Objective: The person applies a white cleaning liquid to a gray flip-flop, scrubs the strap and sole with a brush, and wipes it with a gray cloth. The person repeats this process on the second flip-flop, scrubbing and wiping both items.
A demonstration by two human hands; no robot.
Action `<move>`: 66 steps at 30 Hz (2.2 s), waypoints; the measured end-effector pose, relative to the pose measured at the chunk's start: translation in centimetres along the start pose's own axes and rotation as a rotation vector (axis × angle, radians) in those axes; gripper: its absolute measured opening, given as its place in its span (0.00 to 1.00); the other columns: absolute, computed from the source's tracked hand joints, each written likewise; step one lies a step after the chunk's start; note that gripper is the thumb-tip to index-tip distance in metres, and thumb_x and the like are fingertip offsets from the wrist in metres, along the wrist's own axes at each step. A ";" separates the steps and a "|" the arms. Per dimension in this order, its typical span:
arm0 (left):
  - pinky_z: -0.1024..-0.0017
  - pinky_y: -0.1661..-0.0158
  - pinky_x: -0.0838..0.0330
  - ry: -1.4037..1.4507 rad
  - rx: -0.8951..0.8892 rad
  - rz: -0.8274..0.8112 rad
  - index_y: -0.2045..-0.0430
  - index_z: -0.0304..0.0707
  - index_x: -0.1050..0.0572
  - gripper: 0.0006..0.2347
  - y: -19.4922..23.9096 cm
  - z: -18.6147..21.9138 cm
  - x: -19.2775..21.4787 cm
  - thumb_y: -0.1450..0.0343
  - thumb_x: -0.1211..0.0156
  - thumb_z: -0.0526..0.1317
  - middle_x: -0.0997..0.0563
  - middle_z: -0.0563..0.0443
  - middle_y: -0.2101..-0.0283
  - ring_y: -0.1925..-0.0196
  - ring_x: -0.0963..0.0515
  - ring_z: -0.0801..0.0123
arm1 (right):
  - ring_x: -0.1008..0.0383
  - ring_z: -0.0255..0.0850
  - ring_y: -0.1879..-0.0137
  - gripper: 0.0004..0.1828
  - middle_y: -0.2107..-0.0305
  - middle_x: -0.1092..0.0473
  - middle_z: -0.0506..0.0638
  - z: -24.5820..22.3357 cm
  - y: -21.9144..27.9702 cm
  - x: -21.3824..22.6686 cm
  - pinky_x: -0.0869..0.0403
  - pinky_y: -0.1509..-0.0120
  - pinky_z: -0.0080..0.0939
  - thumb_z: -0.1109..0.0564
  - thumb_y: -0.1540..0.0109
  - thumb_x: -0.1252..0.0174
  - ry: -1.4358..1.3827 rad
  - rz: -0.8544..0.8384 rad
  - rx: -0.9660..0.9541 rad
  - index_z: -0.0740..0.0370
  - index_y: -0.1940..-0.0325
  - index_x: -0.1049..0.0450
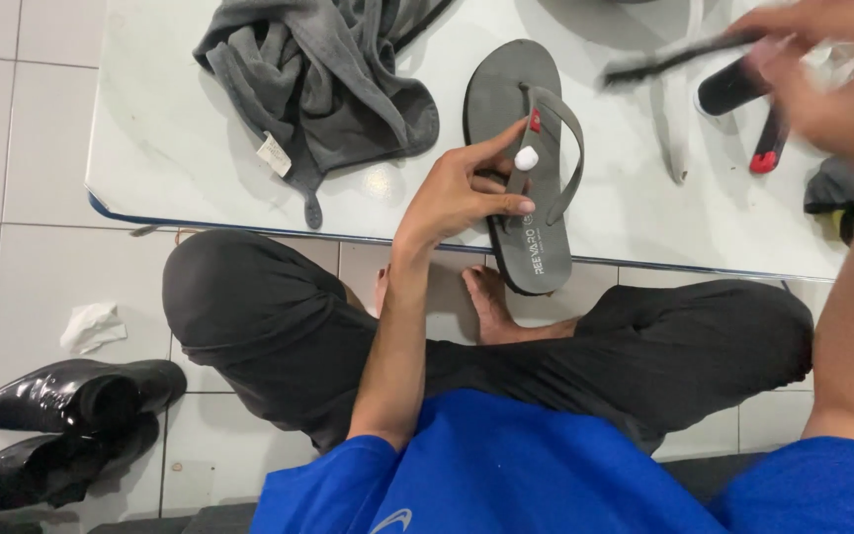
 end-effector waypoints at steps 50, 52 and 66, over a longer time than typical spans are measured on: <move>0.83 0.73 0.26 -0.033 -0.045 -0.025 0.35 0.49 0.31 0.40 -0.4 -1.0 0.3 0.45 0.19 0.30 0.19 0.43 0.57 0.74 0.23 0.80 | 0.45 0.39 0.64 0.07 0.69 0.38 0.47 -4.5 -6.1 -8.3 0.45 0.40 0.45 0.56 0.33 0.18 0.079 0.040 0.245 0.57 0.57 0.12; 0.83 0.74 0.29 0.051 -0.021 -0.061 0.34 0.49 0.31 0.41 -0.3 -0.5 0.0 0.45 0.21 0.26 0.21 0.45 0.59 0.74 0.25 0.79 | 0.40 0.42 0.62 0.09 0.67 0.33 0.51 -3.7 -6.0 -7.5 0.43 0.53 0.42 0.59 0.33 0.17 0.083 0.091 0.185 0.62 0.54 0.11; 0.83 0.73 0.30 -0.034 -0.033 -0.067 0.35 0.50 0.31 0.39 -0.4 -0.4 0.2 0.43 0.21 0.27 0.19 0.46 0.58 0.74 0.26 0.80 | 0.48 0.40 0.67 0.05 0.73 0.41 0.49 -3.5 -6.2 -8.4 0.47 0.57 0.41 0.63 0.33 0.21 -0.053 0.035 0.163 0.65 0.56 0.12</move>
Point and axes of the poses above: each hand's wrist, its own y-axis away from the middle knuckle, its own x-axis out of the back of the hand, z = x × y, the point moved 7 cm from there along -y, towards the middle knuckle
